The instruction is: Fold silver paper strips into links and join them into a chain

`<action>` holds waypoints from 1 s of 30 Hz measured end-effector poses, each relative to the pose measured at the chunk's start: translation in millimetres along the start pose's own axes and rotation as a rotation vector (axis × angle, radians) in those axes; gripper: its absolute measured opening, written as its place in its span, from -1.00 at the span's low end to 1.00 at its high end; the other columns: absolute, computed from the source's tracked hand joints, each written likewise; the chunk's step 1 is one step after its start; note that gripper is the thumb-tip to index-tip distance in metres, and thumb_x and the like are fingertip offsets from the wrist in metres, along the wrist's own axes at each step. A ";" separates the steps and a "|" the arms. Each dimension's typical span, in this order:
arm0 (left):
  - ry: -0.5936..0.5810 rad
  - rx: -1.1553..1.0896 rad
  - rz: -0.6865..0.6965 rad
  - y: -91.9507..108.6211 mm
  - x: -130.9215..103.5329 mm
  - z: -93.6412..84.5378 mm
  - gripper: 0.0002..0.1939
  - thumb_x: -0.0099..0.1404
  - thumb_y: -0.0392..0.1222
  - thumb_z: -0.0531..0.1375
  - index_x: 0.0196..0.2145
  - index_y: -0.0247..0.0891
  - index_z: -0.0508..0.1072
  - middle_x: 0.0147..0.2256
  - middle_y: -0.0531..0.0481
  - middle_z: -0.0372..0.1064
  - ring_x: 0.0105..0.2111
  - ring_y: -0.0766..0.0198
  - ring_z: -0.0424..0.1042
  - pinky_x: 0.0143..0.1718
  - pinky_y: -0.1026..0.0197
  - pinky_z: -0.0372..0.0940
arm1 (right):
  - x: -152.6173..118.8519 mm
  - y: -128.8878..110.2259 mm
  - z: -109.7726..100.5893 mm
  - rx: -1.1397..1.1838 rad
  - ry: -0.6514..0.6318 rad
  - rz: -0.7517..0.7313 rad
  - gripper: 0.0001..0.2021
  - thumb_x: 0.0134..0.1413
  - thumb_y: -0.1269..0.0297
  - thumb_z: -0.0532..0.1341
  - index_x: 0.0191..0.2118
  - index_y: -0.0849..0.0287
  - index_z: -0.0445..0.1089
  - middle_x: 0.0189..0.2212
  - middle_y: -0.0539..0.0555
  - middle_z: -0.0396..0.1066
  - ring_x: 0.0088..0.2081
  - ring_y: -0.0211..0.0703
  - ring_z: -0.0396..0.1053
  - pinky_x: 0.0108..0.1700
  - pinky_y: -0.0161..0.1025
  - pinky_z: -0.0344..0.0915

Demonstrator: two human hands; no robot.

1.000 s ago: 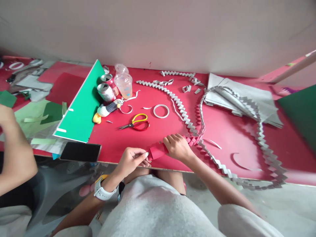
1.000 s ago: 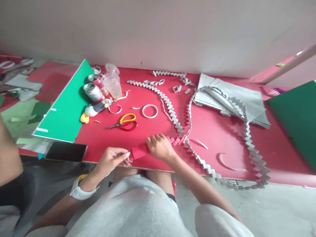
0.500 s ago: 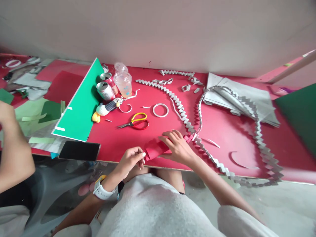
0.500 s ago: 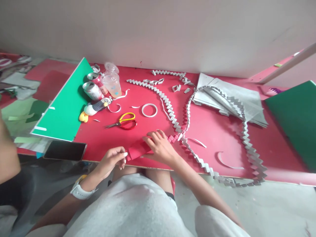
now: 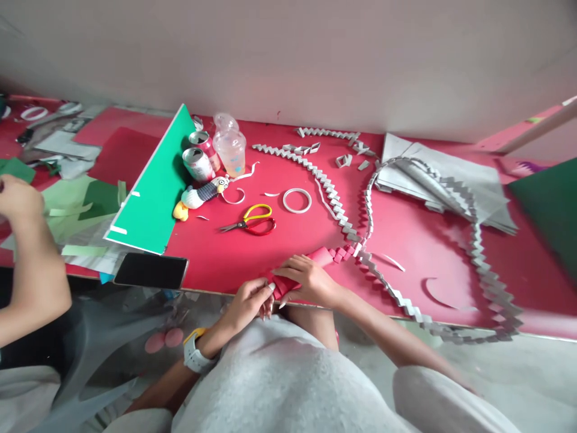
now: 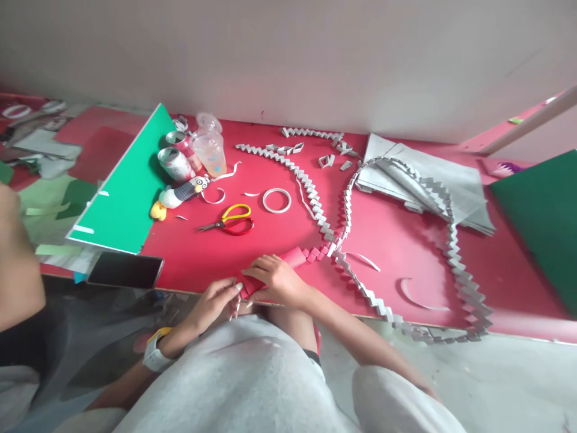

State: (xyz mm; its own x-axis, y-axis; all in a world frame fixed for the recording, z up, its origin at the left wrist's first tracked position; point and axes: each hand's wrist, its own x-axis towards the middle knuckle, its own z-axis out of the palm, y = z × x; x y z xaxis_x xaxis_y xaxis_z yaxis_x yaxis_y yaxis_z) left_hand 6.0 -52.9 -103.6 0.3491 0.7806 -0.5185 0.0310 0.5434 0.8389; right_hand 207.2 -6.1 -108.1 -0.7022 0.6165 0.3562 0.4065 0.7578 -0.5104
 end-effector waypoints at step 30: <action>-0.082 0.069 0.086 5.4 2.1 -0.5 -0.52 0.23 0.21 0.16 -0.53 -0.27 0.23 -0.69 0.14 0.12 -0.69 0.44 0.10 -0.63 0.33 -0.01 | -10.3 -23.9 2.5 0.013 0.116 -0.002 -0.47 0.18 0.00 0.20 0.16 0.22 0.29 -0.06 0.29 0.39 -0.05 0.05 0.34 -0.05 0.01 0.35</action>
State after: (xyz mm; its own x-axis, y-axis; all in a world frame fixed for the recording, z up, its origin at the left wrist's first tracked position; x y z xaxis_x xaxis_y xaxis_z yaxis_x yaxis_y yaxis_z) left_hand 6.4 -48.2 -100.2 0.4284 0.7939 -0.4314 0.0613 0.4508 0.8905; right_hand 203.2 -31.1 -101.5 -0.6303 0.6360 0.4452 0.3968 0.7568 -0.5193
